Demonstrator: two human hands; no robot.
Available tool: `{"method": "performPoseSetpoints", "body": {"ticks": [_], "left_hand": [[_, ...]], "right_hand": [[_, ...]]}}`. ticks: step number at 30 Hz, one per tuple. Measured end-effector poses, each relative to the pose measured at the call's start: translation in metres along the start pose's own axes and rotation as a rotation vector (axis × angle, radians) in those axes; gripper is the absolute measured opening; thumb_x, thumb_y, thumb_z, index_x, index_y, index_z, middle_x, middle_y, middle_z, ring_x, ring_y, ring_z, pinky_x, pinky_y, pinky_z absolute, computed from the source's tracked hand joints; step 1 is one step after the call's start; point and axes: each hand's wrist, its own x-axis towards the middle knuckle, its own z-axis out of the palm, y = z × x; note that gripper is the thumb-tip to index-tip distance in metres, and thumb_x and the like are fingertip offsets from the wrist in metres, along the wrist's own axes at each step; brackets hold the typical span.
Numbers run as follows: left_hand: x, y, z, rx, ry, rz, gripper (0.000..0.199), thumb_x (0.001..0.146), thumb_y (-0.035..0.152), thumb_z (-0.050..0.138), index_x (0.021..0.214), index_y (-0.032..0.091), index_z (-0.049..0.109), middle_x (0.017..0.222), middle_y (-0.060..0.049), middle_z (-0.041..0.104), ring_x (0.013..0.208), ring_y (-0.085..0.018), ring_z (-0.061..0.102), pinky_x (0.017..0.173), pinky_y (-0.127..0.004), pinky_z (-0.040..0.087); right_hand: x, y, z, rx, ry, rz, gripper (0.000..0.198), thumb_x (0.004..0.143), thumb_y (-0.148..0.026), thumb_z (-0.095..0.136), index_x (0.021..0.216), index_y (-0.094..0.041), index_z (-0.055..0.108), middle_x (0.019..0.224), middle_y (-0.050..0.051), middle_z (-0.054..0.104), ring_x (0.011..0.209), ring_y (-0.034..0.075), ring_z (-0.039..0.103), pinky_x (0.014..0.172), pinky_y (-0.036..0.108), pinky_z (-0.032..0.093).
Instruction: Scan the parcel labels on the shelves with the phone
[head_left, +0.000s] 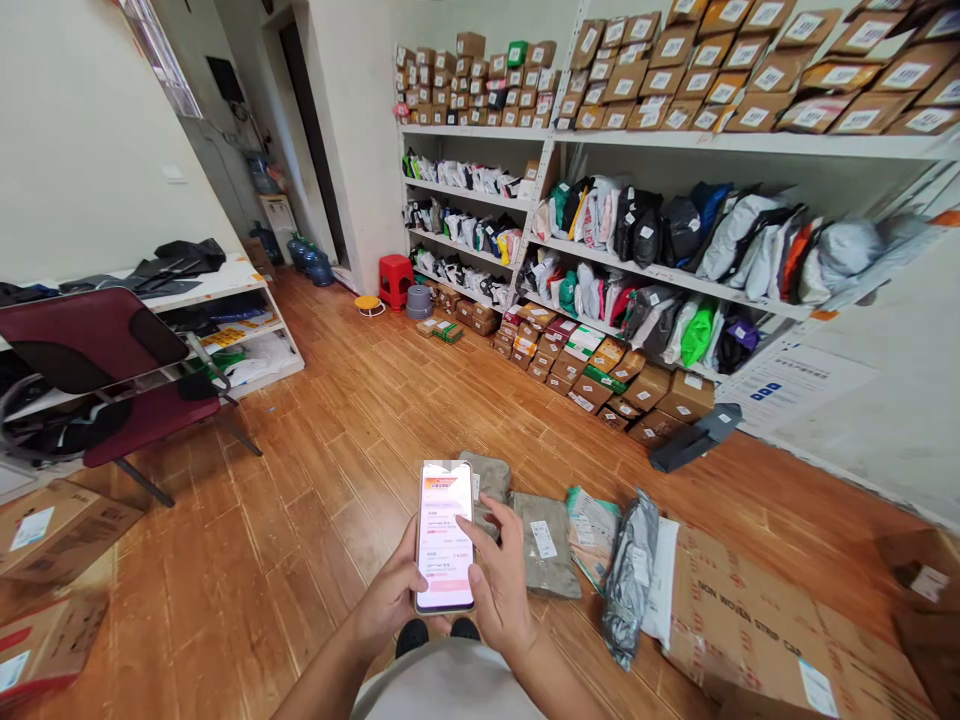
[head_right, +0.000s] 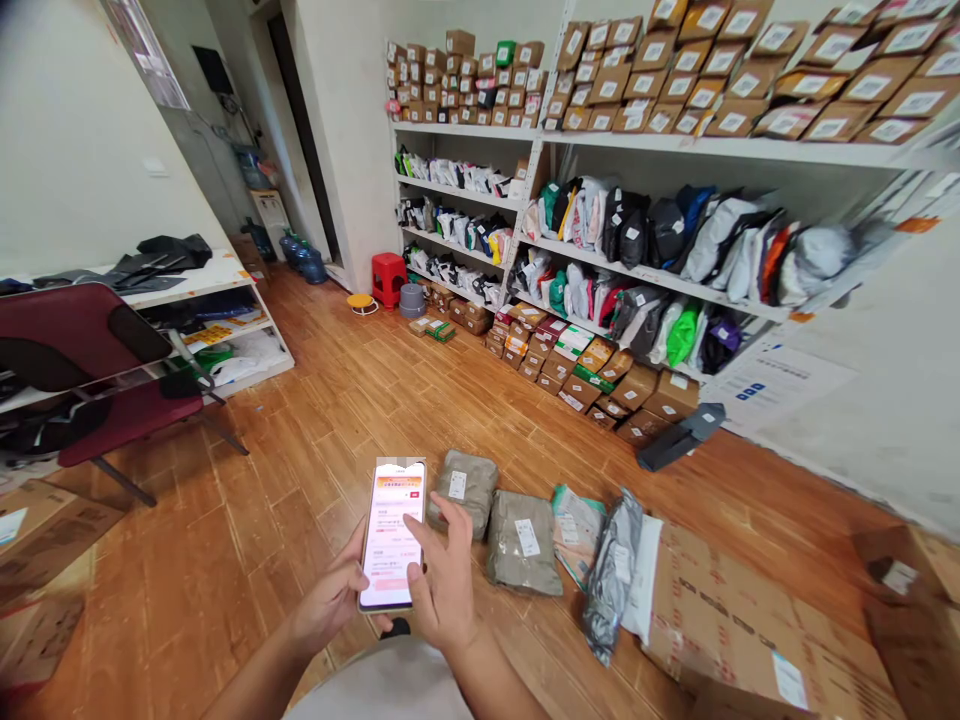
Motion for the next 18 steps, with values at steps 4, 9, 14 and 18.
{"method": "performPoseSetpoints", "body": {"ticks": [4,9,14,18], "left_hand": [[0.001,-0.001,-0.002,-0.002,-0.032,0.001,0.105,0.059,0.011,0.052,0.149,0.040,0.007,0.113,-0.006,0.061,0.077,-0.021,0.064,0.047,-0.028,0.057],[0.000,-0.003,-0.005,0.024,-0.050,-0.018,0.099,0.061,0.009,0.049,0.146,0.046,0.014,0.110,-0.003,0.061,0.079,-0.020,0.064,0.050,-0.027,0.056],[-0.002,-0.001,-0.001,0.073,-0.001,-0.050,0.102,0.058,0.012,0.050,0.148,0.036,0.011,0.117,-0.007,0.059,0.080,-0.022,0.063,0.049,-0.027,0.055],[-0.002,0.002,0.001,0.104,0.031,-0.067,0.104,0.055,0.015,0.052,0.149,0.030,0.010,0.114,-0.009,0.060,0.076,-0.022,0.063,0.048,-0.029,0.056]], "right_hand": [[0.002,-0.004,0.000,-0.080,-0.016,-0.005,0.045,0.094,-0.038,0.032,0.137,-0.036,0.041,0.149,0.006,0.018,0.128,0.035,0.026,0.098,0.062,0.030],[0.005,-0.009,-0.002,-0.153,-0.109,-0.021,0.047,0.093,-0.045,0.031,0.138,-0.038,0.042,0.154,0.004,0.005,0.133,0.039,0.017,0.101,0.066,0.025],[0.004,-0.014,0.001,-0.069,-0.100,0.069,0.052,0.093,-0.052,0.027,0.143,-0.037,0.033,0.156,0.004,0.003,0.139,0.037,0.011,0.108,0.066,0.020],[0.003,-0.008,0.010,0.226,0.063,0.418,0.050,0.093,-0.043,0.039,0.141,-0.028,0.035,0.149,0.014,0.028,0.139,0.032,0.027,0.112,0.060,0.024]]}}
